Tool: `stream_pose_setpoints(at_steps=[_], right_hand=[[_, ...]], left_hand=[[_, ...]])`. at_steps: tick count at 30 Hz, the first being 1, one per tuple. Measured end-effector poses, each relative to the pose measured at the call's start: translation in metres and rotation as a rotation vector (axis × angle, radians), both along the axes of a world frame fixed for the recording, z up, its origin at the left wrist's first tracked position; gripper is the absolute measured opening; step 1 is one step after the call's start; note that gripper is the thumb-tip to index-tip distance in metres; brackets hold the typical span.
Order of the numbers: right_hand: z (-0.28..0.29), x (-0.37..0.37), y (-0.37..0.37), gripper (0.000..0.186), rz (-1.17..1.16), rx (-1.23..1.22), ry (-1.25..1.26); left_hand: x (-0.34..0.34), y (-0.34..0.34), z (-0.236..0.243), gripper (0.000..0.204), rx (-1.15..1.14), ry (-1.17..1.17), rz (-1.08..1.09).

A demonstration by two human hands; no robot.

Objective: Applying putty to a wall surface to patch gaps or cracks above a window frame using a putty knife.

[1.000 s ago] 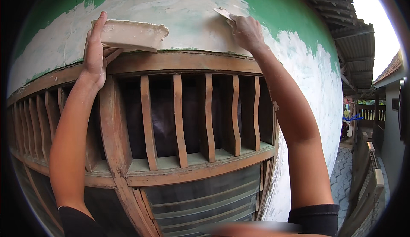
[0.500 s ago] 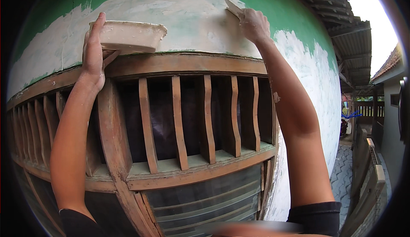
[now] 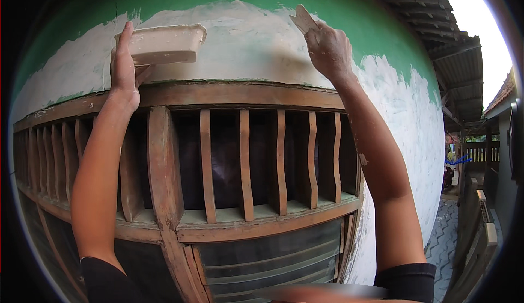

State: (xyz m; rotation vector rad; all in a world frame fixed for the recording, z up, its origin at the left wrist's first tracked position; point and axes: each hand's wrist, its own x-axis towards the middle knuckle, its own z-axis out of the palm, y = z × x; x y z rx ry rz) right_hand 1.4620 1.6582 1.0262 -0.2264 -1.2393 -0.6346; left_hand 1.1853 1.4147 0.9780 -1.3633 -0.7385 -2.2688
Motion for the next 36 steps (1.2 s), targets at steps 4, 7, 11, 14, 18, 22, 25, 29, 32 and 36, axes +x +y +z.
stream_pose_setpoints(at_steps=[4, 7, 11, 14, 18, 22, 25, 29, 32, 36], right_hand=[[0.047, -0.022, 0.015, 0.028, -0.029, 0.053, 0.010], [0.089, -0.047, 0.021, 0.027, 0.043, 0.130, 0.014], [0.093, -0.111, 0.019, 0.025, -0.046, 0.097, -0.129], [0.039, -0.122, -0.030, 0.019, 0.042, 0.267, -0.442], [0.015, -0.103, -0.034, 0.021, -0.028, 0.226, -0.478], [0.061, -0.056, -0.023, 0.021, -0.040, -0.023, -0.025], [0.104, -0.037, 0.012, 0.021, -0.167, -0.147, 0.118], [0.107, -0.068, -0.023, 0.018, -0.190, -0.275, 0.104], [0.078, -0.126, -0.069, 0.018, -0.319, -0.022, -0.086], [0.018, -0.142, -0.102, 0.015, -0.208, 0.124, -0.241]], left_hand=[[0.001, 0.019, 0.006, 0.069, -0.041, -0.026, 0.022], [0.006, 0.017, 0.010, 0.074, -0.026, -0.010, -0.001], [-0.017, 0.012, 0.019, 0.076, -0.024, 0.004, 0.082], [-0.021, -0.018, 0.011, 0.075, 0.089, -0.048, 0.132], [-0.014, -0.045, 0.013, 0.073, 0.084, -0.021, 0.136], [-0.016, -0.044, 0.013, 0.074, -0.026, -0.056, 0.213], [-0.023, -0.030, 0.011, 0.078, -0.075, -0.073, 0.248], [-0.026, -0.022, -0.011, 0.080, -0.087, -0.123, 0.162], [-0.033, -0.022, -0.020, 0.078, -0.054, -0.130, 0.082], [-0.030, -0.027, -0.027, 0.086, -0.015, -0.151, 0.027]])
